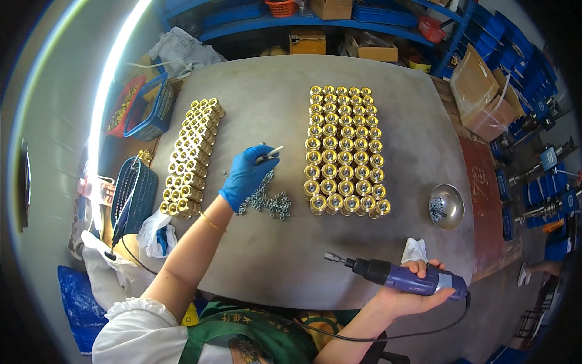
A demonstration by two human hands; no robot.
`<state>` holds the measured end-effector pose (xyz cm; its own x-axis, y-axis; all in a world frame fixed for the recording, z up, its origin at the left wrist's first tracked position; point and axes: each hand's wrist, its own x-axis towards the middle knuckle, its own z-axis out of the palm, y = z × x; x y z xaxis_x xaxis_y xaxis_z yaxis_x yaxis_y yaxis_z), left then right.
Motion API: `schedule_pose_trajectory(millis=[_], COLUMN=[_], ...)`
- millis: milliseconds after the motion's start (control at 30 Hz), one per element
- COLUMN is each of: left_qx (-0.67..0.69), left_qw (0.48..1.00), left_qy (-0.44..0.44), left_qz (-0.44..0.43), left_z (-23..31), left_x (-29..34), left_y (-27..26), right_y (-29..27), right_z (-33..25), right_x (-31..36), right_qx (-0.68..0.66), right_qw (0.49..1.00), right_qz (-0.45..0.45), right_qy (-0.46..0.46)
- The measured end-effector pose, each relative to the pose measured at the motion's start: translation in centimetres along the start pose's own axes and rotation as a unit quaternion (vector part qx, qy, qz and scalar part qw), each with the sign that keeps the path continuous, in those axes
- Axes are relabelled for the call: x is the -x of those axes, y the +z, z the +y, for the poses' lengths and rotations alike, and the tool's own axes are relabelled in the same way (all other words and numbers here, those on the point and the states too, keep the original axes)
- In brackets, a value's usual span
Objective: Using an electric screwdriver to assemble small metal cylinders into a grid pattern.
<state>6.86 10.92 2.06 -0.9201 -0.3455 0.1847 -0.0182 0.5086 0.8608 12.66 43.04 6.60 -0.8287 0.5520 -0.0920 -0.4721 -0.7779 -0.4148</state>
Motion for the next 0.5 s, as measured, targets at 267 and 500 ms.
schedule_pose_trajectory(millis=[267,500], left_qx=[-0.197,0.424], left_qw=[0.978,0.843], left_qy=[0.064,-0.216], left_qz=[-0.034,-0.252], left_z=[-4.4,5.8], left_x=[-0.7,11.3], left_y=[-1.3,-0.6], right_y=[1.7,4.0], right_z=[1.6,3.3], right_x=[1.5,2.6], right_qx=[0.003,0.003], right_qw=[0.999,0.999], right_qz=[-0.018,-0.017], right_qy=[0.046,0.028])
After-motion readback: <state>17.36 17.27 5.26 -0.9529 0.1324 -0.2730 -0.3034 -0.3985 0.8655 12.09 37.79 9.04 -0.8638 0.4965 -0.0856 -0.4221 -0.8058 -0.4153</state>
